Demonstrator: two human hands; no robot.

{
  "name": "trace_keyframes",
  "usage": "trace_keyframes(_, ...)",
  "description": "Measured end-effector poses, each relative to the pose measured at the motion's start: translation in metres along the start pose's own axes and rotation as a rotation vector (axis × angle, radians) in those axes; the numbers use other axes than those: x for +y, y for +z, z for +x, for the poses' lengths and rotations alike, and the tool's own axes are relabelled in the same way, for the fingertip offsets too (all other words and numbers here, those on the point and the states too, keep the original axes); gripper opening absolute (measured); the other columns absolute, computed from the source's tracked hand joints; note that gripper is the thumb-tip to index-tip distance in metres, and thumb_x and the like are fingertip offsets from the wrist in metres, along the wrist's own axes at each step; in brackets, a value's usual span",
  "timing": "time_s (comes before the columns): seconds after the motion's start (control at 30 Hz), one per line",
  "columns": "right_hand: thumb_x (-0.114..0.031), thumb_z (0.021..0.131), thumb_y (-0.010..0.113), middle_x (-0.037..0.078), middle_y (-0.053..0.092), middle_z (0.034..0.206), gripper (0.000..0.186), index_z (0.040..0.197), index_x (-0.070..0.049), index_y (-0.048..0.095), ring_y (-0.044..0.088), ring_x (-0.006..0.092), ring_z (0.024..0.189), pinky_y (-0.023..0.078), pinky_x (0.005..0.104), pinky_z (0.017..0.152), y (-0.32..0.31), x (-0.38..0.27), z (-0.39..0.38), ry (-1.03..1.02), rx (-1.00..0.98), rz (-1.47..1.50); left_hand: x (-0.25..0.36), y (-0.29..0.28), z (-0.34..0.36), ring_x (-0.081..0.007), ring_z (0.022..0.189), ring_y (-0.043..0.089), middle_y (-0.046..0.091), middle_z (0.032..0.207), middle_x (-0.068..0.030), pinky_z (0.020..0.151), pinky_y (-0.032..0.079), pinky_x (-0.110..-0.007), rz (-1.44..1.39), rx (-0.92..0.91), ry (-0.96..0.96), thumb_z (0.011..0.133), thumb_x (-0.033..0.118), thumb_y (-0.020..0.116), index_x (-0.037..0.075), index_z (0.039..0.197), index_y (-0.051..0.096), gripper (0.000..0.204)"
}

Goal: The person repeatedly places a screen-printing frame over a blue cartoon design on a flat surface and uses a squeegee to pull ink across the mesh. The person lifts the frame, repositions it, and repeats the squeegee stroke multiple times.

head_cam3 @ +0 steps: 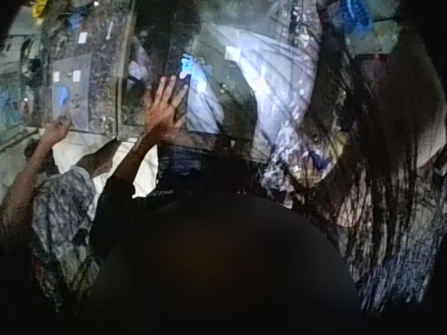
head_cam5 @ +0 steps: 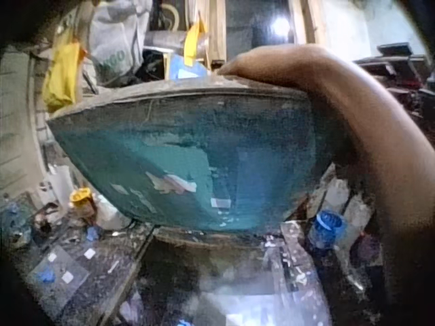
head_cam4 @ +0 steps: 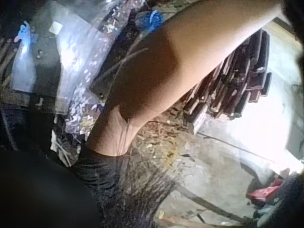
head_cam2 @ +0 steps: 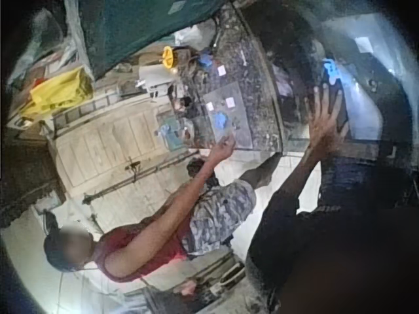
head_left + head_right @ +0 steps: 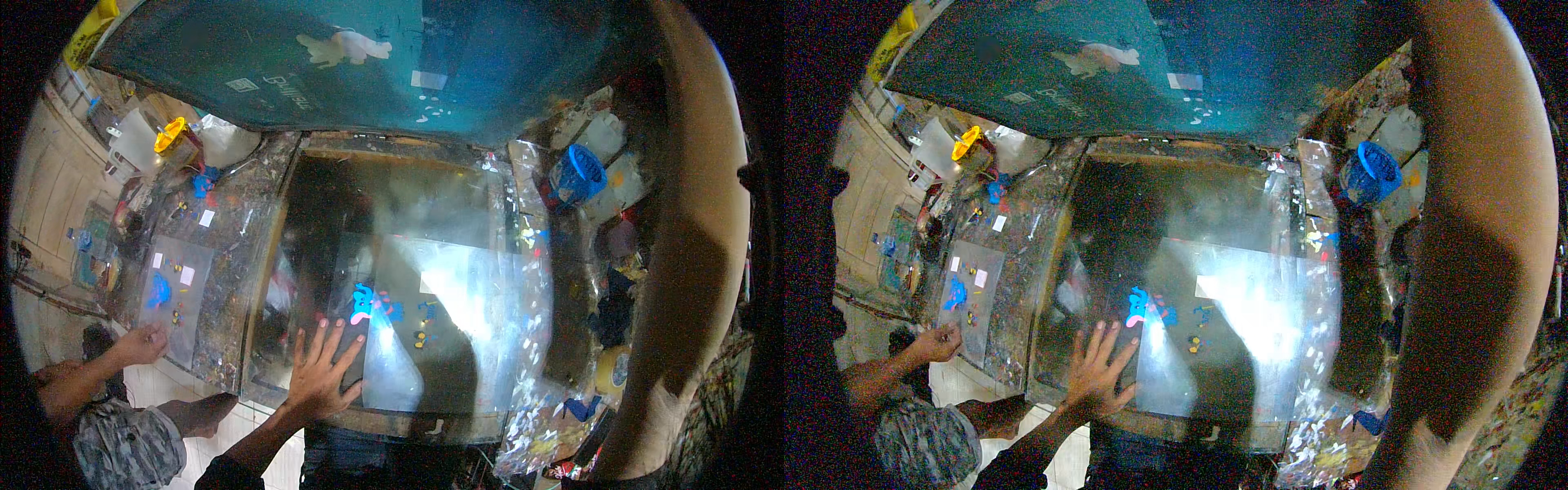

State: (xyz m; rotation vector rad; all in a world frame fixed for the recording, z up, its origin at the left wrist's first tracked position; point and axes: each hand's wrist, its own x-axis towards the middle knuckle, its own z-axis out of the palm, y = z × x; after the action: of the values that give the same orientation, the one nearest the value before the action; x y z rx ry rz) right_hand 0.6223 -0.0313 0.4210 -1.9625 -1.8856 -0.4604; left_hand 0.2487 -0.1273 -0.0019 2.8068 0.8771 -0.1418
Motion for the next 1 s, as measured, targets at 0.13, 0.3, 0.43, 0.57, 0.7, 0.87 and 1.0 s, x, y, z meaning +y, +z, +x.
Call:
trace_keyframes(0.13, -0.043, 0.107, 0.048, 0.02, 0.061, 0.144, 0.051, 0.137, -0.006, 0.067, 0.058, 0.031, 0.133, 0.038, 0.0428, 0.116, 0.003, -0.009, -0.003, 0.016, -0.009, 0.043, -0.007, 0.006, -0.002, -0.0435, 0.158, 0.014, 0.021, 0.17, -0.022, 0.124, 0.0, -0.066, -0.087, 0.003, 0.029, 0.091, 0.056, 0.069, 0.021, 0.162, 0.037, 0.086)
trace_keyframes(0.3, -0.044, 0.108, 0.042, 0.02, 0.063, 0.141, 0.051, 0.136, -0.01, 0.068, 0.064, 0.0315, 0.125, 0.038, 0.0462, 0.116, -0.005, -0.015, -0.024, 0.069, -0.064, 0.072, -0.005, 0.011, -0.009, -0.0478, 0.156, 0.016, 0.024, 0.169, -0.0234, 0.123, 0.004, -0.069, -0.144, 0.155, 0.051, 0.093, 0.049, 0.069, 0.017, 0.16, 0.042, 0.079)
trace_keyframes(0.43, -0.042, 0.11, 0.038, 0.02, 0.067, 0.136, 0.047, 0.139, -0.02, 0.066, 0.068, 0.0327, 0.118, 0.043, 0.0482, 0.113, -0.003, -0.008, -0.019, 0.095, -0.117, -0.036, 0.066, -0.006, 0.0, -0.0569, 0.154, 0.013, 0.026, 0.167, -0.0269, 0.117, 0.009, -0.077, -0.215, 0.316, 0.092, 0.093, 0.044, 0.065, 0.005, 0.154, 0.047, 0.075)
trace_keyframes(0.57, -0.039, 0.103, 0.055, 0.02, 0.075, 0.114, 0.039, 0.127, -0.013, 0.073, 0.072, 0.0368, 0.102, 0.055, 0.0405, 0.092, 0.016, -0.012, -0.023, 0.101, -0.002, 0.027, 0.125, -0.059, 0.032, -0.0474, 0.144, 0.04, 0.048, 0.148, -0.034, 0.119, 0.027, -0.063, -0.748, -0.192, 0.313, 0.093, 0.032, 0.07, 0.0, 0.137, 0.059, 0.055)
trace_keyframes(0.7, -0.054, 0.098, 0.059, 0.031, 0.066, 0.077, 0.062, 0.088, 0.007, 0.071, 0.07, 0.0434, 0.077, 0.053, 0.0515, 0.07, 0.04, -0.05, -0.117, 0.049, 0.146, 0.033, 0.056, -0.145, 0.032, -0.0515, 0.154, 0.021, 0.034, 0.166, -0.0215, 0.122, 0.01, -0.072, -0.199, 0.997, 0.079, 0.079, 0.034, 0.085, 0.016, 0.148, 0.057, 0.076)
trace_keyframes(0.87, -0.05, 0.095, 0.066, 0.018, 0.068, 0.082, 0.048, 0.08, -0.005, 0.064, 0.07, 0.0382, 0.076, 0.057, 0.0508, 0.067, 0.12, -0.126, -0.289, -0.015, -0.013, 0.086, -0.028, -0.15, -0.031, -0.0391, 0.127, 0.053, 0.062, 0.124, -0.0139, 0.11, 0.032, -0.064, 0.141, 0.552, -0.046, 0.061, 0.027, 0.094, 0.011, 0.119, 0.066, 0.067)
trace_keyframes(1.0, -0.036, 0.095, 0.068, 0.021, 0.071, 0.097, 0.036, 0.115, -0.008, 0.055, 0.07, 0.0454, 0.087, 0.056, 0.0566, 0.071, 0.182, -0.124, -0.334, 0.191, -0.681, 0.296, -0.033, -0.067, -0.051, -0.0293, 0.098, 0.059, 0.06, 0.099, -0.0089, 0.086, 0.042, -0.045, 0.011, 0.229, 0.095, 0.072, 0.034, 0.088, 0.008, 0.102, 0.064, 0.046)
